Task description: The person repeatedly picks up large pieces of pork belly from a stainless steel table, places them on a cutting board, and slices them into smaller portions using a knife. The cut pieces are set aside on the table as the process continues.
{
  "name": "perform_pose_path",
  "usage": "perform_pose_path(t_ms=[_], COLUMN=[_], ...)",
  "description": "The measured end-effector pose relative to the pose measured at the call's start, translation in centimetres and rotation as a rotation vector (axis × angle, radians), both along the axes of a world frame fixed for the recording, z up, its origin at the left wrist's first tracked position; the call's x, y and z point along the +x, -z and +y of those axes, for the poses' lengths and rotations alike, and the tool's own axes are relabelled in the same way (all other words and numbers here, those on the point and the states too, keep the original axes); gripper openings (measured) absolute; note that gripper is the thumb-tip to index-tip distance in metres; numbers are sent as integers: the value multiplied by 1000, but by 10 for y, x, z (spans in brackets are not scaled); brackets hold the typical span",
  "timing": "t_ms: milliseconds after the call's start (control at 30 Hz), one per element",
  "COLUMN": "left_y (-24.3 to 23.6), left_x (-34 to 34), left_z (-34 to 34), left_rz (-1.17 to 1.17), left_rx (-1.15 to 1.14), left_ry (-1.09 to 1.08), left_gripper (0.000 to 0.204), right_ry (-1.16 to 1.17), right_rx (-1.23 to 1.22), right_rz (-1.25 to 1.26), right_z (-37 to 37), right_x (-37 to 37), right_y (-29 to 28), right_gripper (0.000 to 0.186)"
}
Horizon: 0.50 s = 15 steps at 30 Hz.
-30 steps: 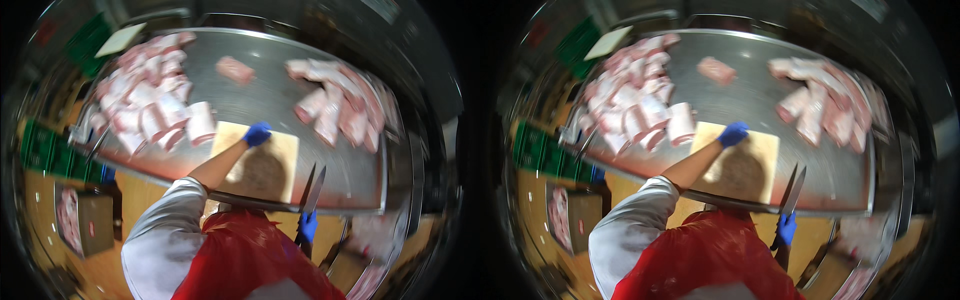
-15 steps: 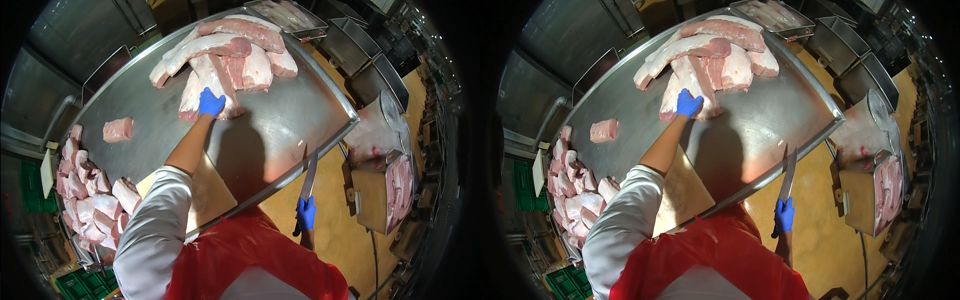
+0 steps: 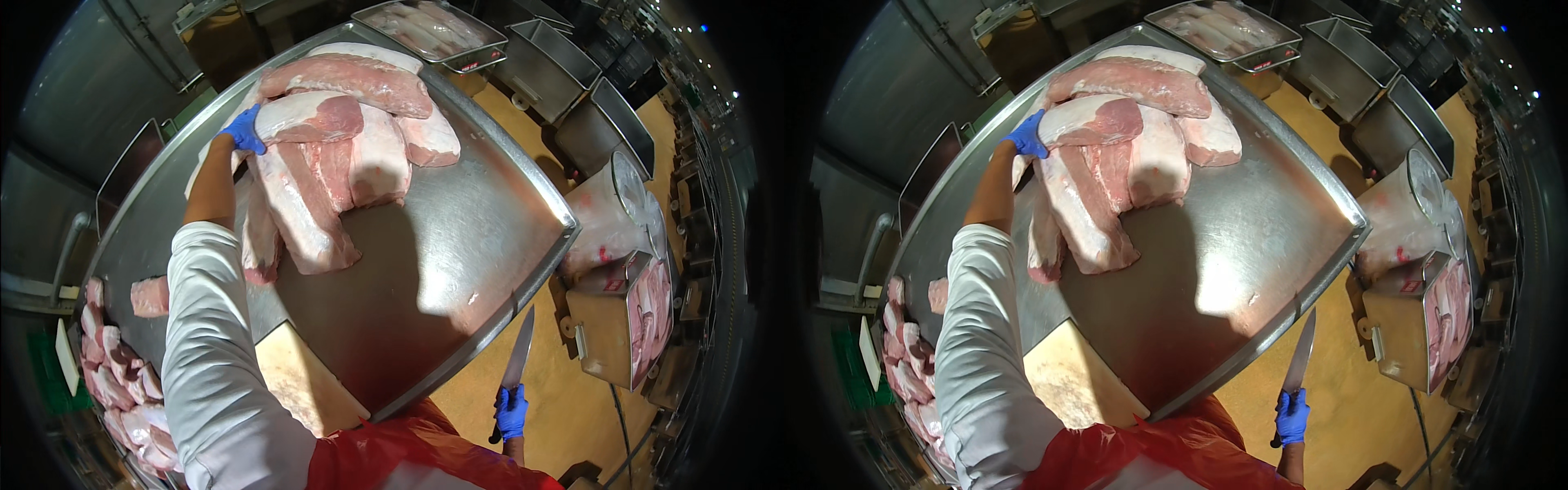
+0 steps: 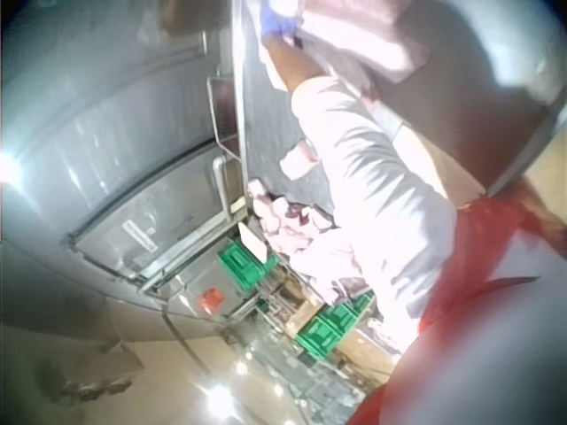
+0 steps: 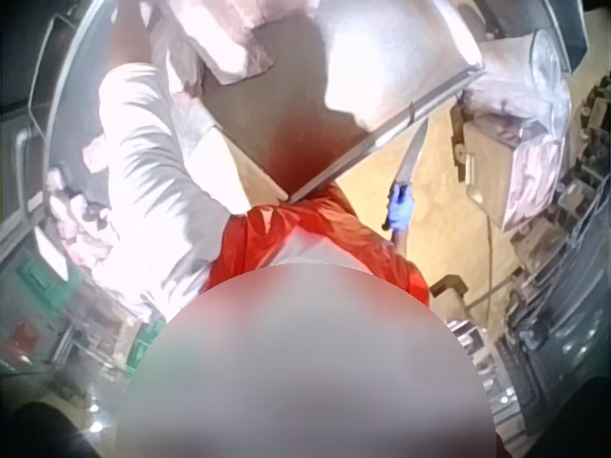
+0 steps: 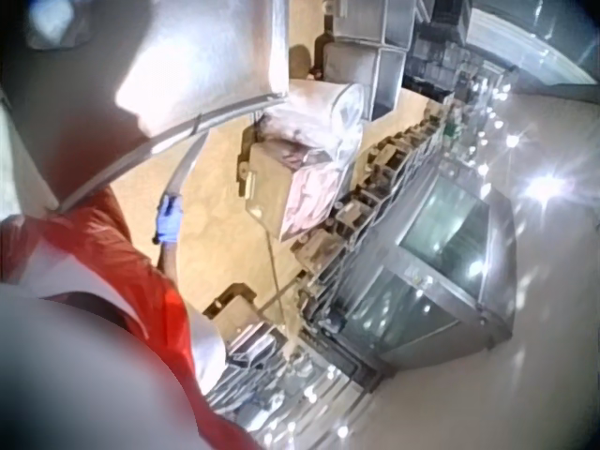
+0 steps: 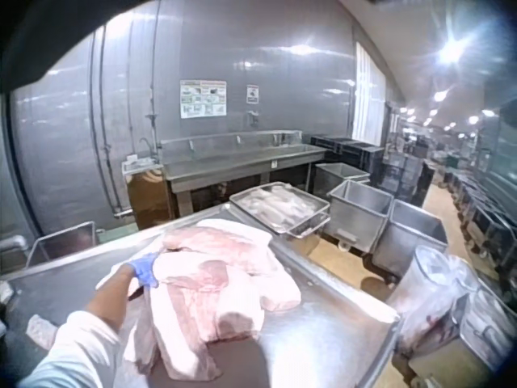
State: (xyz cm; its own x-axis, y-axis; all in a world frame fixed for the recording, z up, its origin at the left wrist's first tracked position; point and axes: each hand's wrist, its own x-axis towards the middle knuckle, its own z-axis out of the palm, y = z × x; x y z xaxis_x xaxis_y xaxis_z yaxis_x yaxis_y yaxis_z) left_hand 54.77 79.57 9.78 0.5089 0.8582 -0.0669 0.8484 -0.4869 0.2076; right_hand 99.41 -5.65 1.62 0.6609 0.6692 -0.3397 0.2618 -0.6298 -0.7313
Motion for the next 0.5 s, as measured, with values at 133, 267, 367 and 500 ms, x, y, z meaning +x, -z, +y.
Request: perform_pose_path(t_ms=[133,267,367,500], left_y=[-7,-20,-41,-69], left_x=[31,23,35,29], left_z=[5,-13,-44,-101], left_rz=[42,90,118,55], left_rx=[-207,-135,-90,-158], left_ry=[-31,-109,-150,-143], left_gripper=[132,126,121,105], right_ry=[94,60,50,74], right_rx=[-133,-50,-19,-16], right_rz=[-20,-35,-14,-16], right_z=[10,29,36,31], right_x=[-9,-5,-6,-13], right_y=[-28,-22,-20,-22], right_gripper=[14,15,14,15])
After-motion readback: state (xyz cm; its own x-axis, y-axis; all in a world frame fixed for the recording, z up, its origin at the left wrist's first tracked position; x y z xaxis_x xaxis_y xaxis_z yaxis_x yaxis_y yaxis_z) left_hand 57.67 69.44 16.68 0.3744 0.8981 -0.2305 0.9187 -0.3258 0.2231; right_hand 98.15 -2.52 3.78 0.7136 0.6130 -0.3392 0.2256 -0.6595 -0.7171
